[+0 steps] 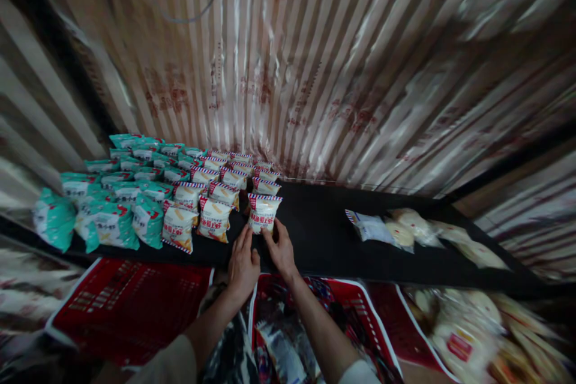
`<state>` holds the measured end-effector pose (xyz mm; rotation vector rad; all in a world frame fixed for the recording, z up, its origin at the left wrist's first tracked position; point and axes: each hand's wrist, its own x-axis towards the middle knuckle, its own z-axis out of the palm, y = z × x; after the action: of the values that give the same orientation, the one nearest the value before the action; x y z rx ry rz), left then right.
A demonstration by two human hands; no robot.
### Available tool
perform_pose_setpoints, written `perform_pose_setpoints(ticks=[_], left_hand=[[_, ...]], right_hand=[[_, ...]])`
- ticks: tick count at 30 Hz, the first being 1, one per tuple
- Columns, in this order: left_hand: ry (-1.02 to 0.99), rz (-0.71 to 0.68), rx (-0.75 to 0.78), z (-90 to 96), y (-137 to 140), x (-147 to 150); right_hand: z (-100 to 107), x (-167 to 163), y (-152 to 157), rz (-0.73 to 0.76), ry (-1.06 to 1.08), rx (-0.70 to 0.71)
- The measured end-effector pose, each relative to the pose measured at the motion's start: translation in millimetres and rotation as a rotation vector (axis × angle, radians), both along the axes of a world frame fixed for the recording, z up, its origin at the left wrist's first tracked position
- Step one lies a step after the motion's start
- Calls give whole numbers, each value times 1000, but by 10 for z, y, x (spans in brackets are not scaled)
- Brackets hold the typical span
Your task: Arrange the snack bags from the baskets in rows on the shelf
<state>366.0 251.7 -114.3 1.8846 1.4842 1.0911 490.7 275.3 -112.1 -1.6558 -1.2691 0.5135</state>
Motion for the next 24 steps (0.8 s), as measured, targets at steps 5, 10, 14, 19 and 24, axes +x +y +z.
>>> perform_pose_setpoints(ticks=[5, 10, 14, 19, 24], left_hand=[[4, 8, 35, 135, -187, -27], [37, -172, -19, 240, -566, 15], [144, -402, -177, 158, -865, 109], [302, -615, -371, -86, -1161, 158], [357, -650, -447, -220, -1304, 137]], right_hand=[[55, 25, -194, -30, 126, 66], [38, 111, -810, -43, 198, 70], [-9, 281, -1457, 82, 106, -57], [-91, 550, -2160, 431, -329, -200], [-292, 630, -2428, 410, -664, -294]])
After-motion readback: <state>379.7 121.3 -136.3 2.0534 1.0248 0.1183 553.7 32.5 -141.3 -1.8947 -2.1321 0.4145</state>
